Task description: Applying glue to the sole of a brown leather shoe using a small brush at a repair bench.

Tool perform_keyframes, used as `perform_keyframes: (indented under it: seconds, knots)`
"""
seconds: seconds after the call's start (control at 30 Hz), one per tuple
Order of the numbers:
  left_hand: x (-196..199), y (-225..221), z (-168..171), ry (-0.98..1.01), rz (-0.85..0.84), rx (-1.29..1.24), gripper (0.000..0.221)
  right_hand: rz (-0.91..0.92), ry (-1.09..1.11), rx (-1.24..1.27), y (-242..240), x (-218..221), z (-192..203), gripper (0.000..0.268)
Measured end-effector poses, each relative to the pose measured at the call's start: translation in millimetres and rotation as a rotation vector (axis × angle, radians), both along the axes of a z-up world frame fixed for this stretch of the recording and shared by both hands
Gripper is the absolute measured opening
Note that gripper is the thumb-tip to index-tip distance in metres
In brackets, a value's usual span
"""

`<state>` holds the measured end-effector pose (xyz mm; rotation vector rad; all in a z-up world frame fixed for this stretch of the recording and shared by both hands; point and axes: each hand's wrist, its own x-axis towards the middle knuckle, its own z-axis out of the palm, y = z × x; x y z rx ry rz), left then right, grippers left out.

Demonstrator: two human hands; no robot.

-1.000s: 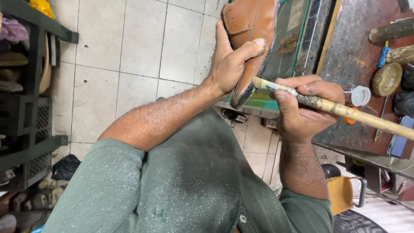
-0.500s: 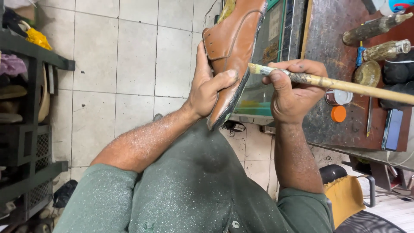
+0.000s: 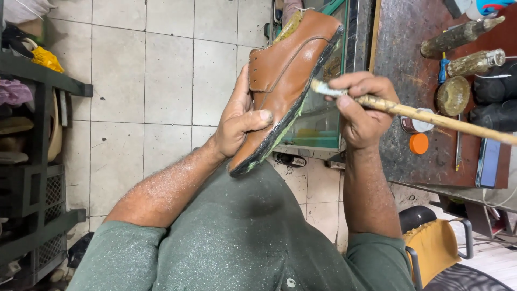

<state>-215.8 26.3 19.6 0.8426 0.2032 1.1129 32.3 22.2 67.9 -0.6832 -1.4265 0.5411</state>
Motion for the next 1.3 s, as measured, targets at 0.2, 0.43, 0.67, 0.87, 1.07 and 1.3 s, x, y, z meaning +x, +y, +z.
perform_keyframes:
  seconds: [0.2,0.43,0.67,0.87,1.07,1.3]
  knots:
    - [-13,2,30,0.048,-0.077,-0.024,0.105,-0.039,-0.017,0.001,6,5,16,0.010]
    - [-18,0,31,0.118,-0.093,0.013,0.103,-0.036,0.006,-0.058,3,0,21,0.014]
    - [-21,0,38,0.126,-0.079,0.071,0.098,0.138,-0.008,-0.088,-3,0,11,0.012]
    - [-12,3,18,0.126,-0.072,-0.022,0.101,0.251,0.024,-0.076,-32,-36,14,0.013]
    - [-7,3,9,0.314,-0.031,-0.100,0.108,0.284,-0.081,0.052,-43,-45,12,0.011]
    - [-1,4,7,0.325,-0.038,-0.163,0.111,0.275,-0.116,-0.039,-47,-34,5,0.011]
